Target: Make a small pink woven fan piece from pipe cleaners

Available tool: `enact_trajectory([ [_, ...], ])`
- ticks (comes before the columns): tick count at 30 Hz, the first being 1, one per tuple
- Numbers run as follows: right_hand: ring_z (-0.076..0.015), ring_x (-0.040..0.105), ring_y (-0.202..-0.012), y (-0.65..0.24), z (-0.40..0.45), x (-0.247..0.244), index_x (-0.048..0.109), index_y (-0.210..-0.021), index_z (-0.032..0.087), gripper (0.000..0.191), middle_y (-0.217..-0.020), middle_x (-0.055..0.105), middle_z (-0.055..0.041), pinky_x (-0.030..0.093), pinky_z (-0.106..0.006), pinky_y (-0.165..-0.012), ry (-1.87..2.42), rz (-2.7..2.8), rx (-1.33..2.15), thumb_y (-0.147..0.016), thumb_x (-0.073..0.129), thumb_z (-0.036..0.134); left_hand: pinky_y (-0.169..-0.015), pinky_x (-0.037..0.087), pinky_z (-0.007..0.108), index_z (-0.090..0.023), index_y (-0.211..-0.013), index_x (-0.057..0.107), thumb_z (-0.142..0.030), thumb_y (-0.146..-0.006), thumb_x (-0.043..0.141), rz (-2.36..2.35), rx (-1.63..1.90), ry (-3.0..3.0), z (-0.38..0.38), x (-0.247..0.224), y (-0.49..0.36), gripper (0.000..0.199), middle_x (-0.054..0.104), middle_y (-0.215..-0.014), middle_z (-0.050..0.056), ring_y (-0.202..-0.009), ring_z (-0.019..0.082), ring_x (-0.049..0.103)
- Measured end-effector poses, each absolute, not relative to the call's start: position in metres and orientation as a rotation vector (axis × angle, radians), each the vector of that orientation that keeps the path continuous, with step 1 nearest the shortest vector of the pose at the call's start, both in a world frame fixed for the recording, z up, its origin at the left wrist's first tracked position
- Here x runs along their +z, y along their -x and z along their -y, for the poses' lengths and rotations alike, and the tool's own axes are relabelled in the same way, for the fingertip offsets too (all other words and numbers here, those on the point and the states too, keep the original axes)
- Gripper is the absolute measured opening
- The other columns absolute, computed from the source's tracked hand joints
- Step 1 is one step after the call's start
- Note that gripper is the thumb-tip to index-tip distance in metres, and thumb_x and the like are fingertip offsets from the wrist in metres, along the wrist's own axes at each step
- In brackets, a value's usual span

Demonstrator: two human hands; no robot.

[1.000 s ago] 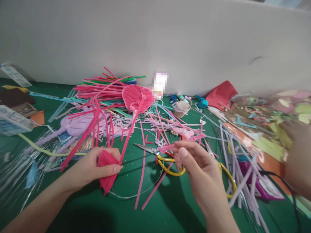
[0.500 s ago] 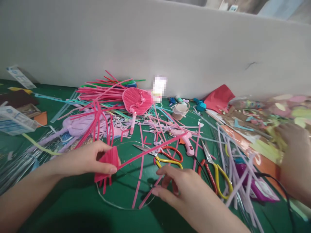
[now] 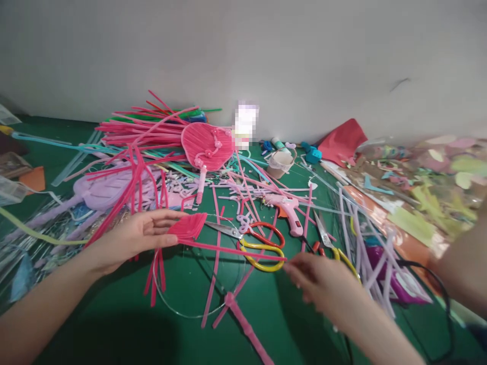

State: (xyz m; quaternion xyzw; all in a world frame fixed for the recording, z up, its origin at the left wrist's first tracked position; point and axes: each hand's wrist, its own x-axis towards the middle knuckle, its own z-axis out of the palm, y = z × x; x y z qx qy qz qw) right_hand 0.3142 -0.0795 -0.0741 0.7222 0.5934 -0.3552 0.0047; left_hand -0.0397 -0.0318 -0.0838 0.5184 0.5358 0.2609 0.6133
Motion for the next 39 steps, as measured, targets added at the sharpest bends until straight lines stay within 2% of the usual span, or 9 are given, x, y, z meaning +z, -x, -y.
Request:
enact_trajectory([
  [2, -0.0234, 0.06, -0.045, -0.335, 0.06, -0.067, 0.065, -0.066, 0.025, 0.033, -0.048, 0.061, -0.004, 0.042, -0.034, -0.048, -2.418, -1.894, -0.58, -0.082, 0.053, 0.051, -0.097, 0.054, 0.033, -0.024, -0.125, 0.065, -0.04, -0.071, 0.086, -1.19, 0.61, -1.204, 0.032, -0.088, 0.04, 0.06, 0.074, -0.12, 0.006, -0.117, 0.024, 0.066],
  [4, -0.0281, 0.067, -0.06, -0.343, 0.039, -0.066, 0.067, -0.073, 0.025, 0.037, -0.064, 0.07, -0.009, 0.043, -0.037, -0.056, -2.54, -1.933, -0.221, -0.088, 0.048, 0.053, -0.094, 0.055, 0.032, -0.027, -0.129, 0.063, -0.038, -0.073, 0.085, -1.165, 0.634, -1.233, 0.033, -0.09, 0.04, 0.062, 0.074, -0.118, 0.005, -0.113, 0.023, 0.068],
  [7, -0.0326, 0.071, -0.081, -0.334, 0.012, -0.079, 0.065, -0.088, 0.021, 0.047, -0.078, 0.072, -0.0139, 0.046, -0.038, -0.066, -2.524, -1.958, -0.171, -0.09, 0.046, 0.063, -0.091, 0.057, 0.03, -0.031, -0.124, 0.068, -0.034, -0.073, 0.085, -1.143, 0.686, -1.283, 0.035, -0.089, 0.038, 0.054, 0.075, -0.118, 0.003, -0.111, 0.023, 0.069],
  [12, -0.0383, 0.068, -0.092, -0.312, -0.008, -0.112, 0.059, -0.095, 0.014, 0.056, -0.094, 0.071, -0.022, 0.047, -0.04, -0.071, -2.484, -1.966, -0.149, -0.08, 0.056, 0.068, -0.08, 0.058, 0.025, -0.025, -0.079, 0.078, -0.032, -0.076, 0.081, -1.155, 0.653, -1.426, 0.037, -0.083, 0.035, 0.009, 0.077, -0.091, 0.001, -0.089, 0.021, 0.074],
  [17, -0.038, 0.069, -0.09, -0.312, -0.009, -0.111, 0.057, -0.099, 0.013, 0.043, -0.093, 0.07, -0.0222, 0.048, -0.04, -0.071, -2.621, -1.842, -0.133, -0.083, 0.053, 0.052, -0.074, 0.059, 0.022, -0.026, -0.077, 0.078, -0.031, -0.077, 0.079, -1.174, 0.668, -1.492, 0.039, -0.083, 0.034, 0.005, 0.076, -0.088, 0.0, -0.083, 0.018, 0.074],
  [23, -0.0373, 0.064, -0.099, -0.306, 0.022, -0.084, 0.044, -0.118, 0.015, 0.06, -0.107, 0.064, -0.0204, 0.05, -0.044, -0.078, -3.027, -1.698, 0.113, -0.077, 0.052, 0.058, -0.081, 0.059, 0.02, -0.028, -0.085, 0.079, -0.03, -0.075, 0.082, -1.14, 0.733, -1.413, 0.04, -0.083, 0.032, 0.011, 0.079, -0.095, -0.003, -0.092, 0.017, 0.075],
  [29, -0.0207, 0.058, -0.063, -0.262, 0.061, -0.073, 0.042, -0.095, 0.025, 0.05, -0.084, 0.06, -0.0044, 0.046, -0.034, -0.061, -3.067, -2.201, 0.059, -0.069, 0.064, 0.061, -0.077, 0.06, 0.019, -0.03, -0.088, 0.079, -0.037, -0.076, 0.082, -1.18, 0.766, -1.331, 0.043, -0.081, 0.031, 0.014, 0.08, -0.092, -0.004, -0.088, 0.017, 0.075],
  [33, -0.0168, 0.056, -0.056, -0.242, 0.068, -0.079, 0.044, -0.092, 0.025, 0.042, -0.08, 0.061, -0.0017, 0.041, -0.028, -0.052, -2.909, -2.449, 0.096, -0.072, 0.066, 0.055, -0.075, 0.06, 0.023, -0.026, -0.074, 0.076, -0.039, -0.076, 0.081, -1.188, 0.784, -1.358, 0.043, -0.079, 0.03, 0.014, 0.077, -0.079, -0.002, -0.081, 0.019, 0.074],
  [39, -0.013, 0.047, -0.044, -0.232, 0.075, -0.085, 0.044, -0.088, 0.026, 0.038, -0.064, 0.055, 0.0046, 0.035, -0.026, -0.045, -2.883, -2.524, 0.09, -0.07, 0.069, 0.048, -0.071, 0.058, 0.023, -0.025, -0.074, 0.076, -0.034, -0.074, 0.081, -1.243, 0.795, -1.405, 0.044, -0.08, 0.028, 0.011, 0.076, -0.081, -0.002, -0.075, 0.017, 0.071],
])
